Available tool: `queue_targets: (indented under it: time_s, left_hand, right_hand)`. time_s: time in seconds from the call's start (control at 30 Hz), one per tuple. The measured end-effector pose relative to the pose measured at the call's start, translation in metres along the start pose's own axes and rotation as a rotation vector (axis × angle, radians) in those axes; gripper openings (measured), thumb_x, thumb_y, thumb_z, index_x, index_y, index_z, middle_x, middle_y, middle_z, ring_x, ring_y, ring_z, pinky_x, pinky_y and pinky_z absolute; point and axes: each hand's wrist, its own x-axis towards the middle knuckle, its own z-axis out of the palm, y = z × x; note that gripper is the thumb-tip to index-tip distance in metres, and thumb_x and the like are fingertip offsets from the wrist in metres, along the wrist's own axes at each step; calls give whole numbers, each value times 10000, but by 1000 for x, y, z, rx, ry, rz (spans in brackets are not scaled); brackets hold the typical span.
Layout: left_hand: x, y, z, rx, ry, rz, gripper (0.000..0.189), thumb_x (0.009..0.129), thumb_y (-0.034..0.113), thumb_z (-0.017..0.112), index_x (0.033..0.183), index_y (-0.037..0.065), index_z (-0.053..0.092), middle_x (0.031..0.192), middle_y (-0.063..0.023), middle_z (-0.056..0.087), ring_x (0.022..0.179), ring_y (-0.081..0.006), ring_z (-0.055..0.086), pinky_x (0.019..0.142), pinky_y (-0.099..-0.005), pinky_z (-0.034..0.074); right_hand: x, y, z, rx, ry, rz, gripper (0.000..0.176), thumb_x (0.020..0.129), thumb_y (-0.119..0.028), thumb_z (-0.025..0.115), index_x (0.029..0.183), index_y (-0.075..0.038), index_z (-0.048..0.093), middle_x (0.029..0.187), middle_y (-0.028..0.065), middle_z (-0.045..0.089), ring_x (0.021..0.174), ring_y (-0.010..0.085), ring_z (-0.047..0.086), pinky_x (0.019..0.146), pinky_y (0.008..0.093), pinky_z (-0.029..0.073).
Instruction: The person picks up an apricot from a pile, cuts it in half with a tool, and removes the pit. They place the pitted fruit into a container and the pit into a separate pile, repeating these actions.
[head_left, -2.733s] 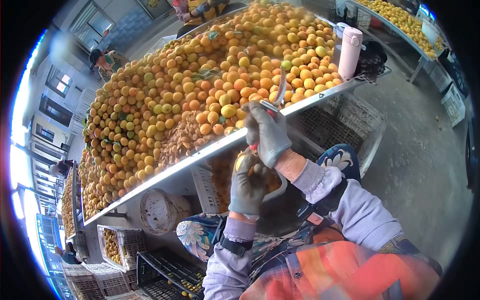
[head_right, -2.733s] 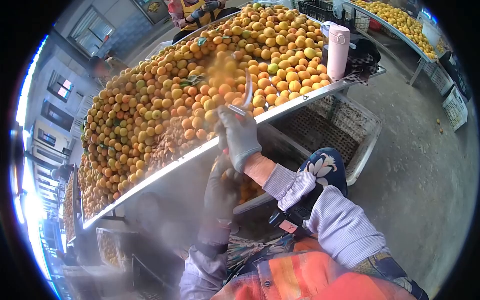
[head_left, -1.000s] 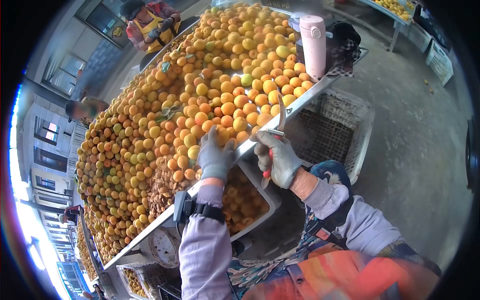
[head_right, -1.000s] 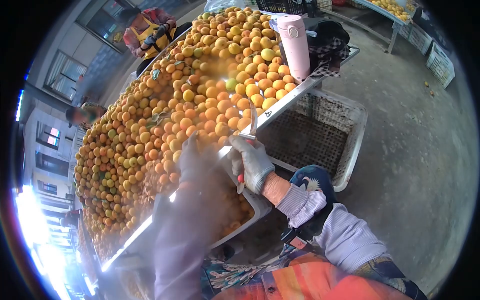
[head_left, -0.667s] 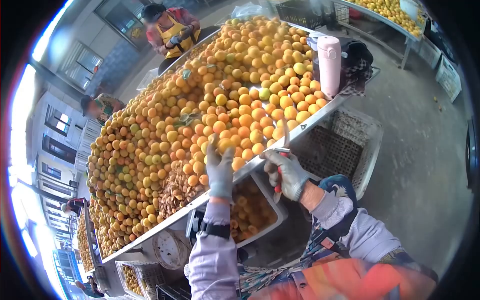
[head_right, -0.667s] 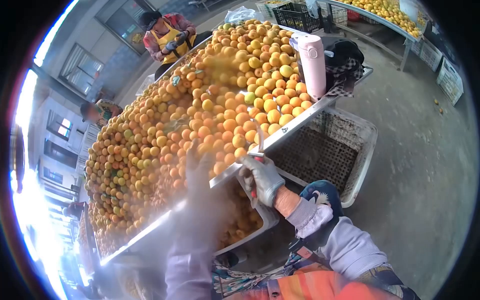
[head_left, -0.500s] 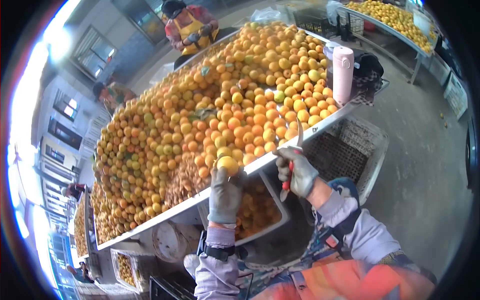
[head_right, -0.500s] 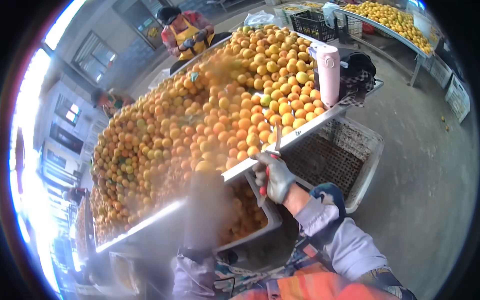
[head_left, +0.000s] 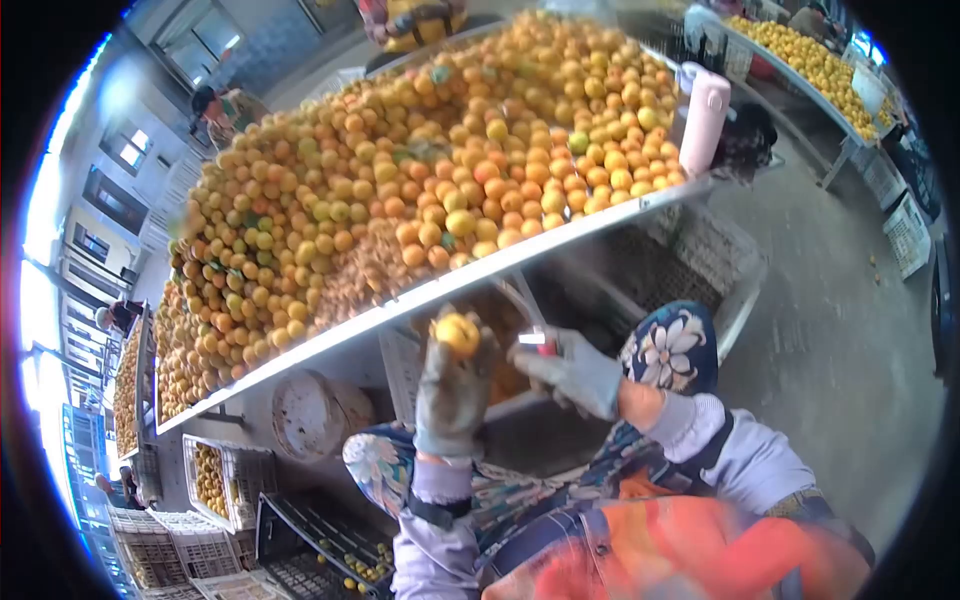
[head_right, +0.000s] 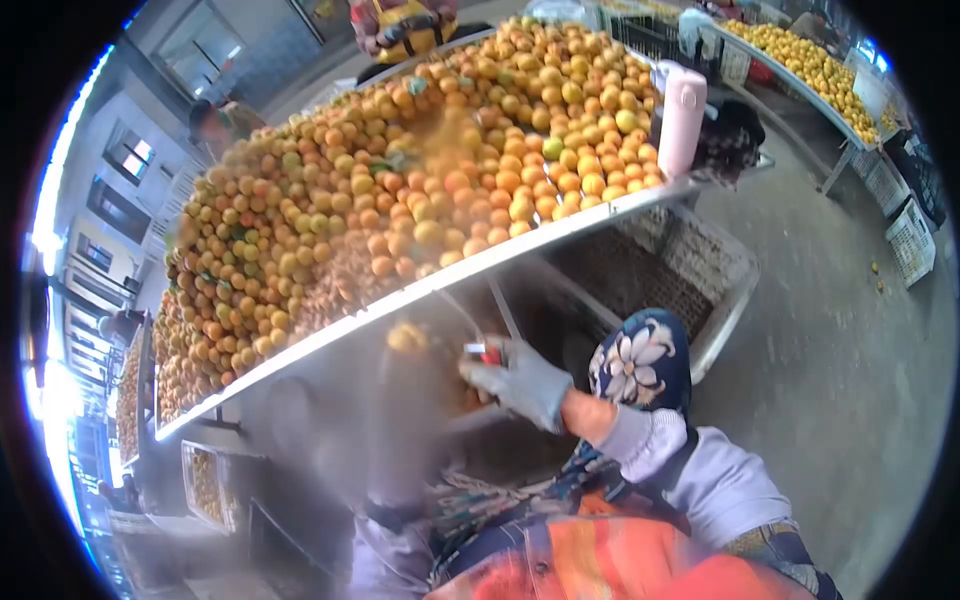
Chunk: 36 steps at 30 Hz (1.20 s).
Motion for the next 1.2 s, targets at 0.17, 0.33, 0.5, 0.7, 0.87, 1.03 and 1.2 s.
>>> queue_targets:
  time_s: [0.17,0.33,0.5,0.7,0.87,1.03,1.2]
  left_hand:
    - [-17,8,-3,-115,-91,16,603,885,93,606,1422,66,332,1304,-147,496,1200,-293,505,1070,-421,380]
    - [-34,14,10,-29,-79,-24,712,813,123,701,1420,88,330,1311,-136,448,1236,-290,465,1082,-426,363]
    - [-37,10,-6,-42,-120,40,745,789,110,705,1426,94,317,1281,-134,459,1210,-288,477,1058,-416,381]
    - [-43,16,9,-85,-50,-6,771,759,119,744,1412,96,334,1294,-113,473,1238,-298,468,1029,-437,408]
    - [-44,17,14,-78,-52,-39,784,754,150,768,1408,98,340,1311,-111,472,1246,-294,466,993,-482,440]
    - [-38,7,10,-41,-81,-55,804,746,202,788,1404,71,345,1312,-113,480,1242,-294,473,1008,-456,436]
    - [-36,7,12,-8,-193,-95,847,739,261,803,1411,47,335,1326,-125,479,1221,-293,496,1029,-432,421]
  right_hand:
    - [-14,-4,14,-79,-107,22,222,900,-313,623,1025,-132,598,687,-43,546,522,26,463,445,178,368]
    - [-3,33,30,-130,-180,-83,145,924,-197,604,1009,-80,615,782,-58,571,686,15,504,600,189,422]
    - [0,35,38,-177,-99,-112,141,876,-177,602,888,-36,607,686,-43,549,633,43,468,576,251,411]
    - [4,36,37,-253,-68,-130,100,855,-130,576,861,-34,605,681,-14,567,638,49,483,579,267,420]
    - [6,37,28,-472,-65,-60,178,862,-140,617,1010,-44,645,798,4,621,714,63,532,652,247,458]
    - [3,39,22,-593,-55,-57,221,870,-205,606,1019,-50,654,761,20,626,679,85,563,620,256,463]
    - [-29,-11,17,-198,-424,351,228,862,-271,634,991,-86,666,580,-26,509,368,52,427,323,213,317]
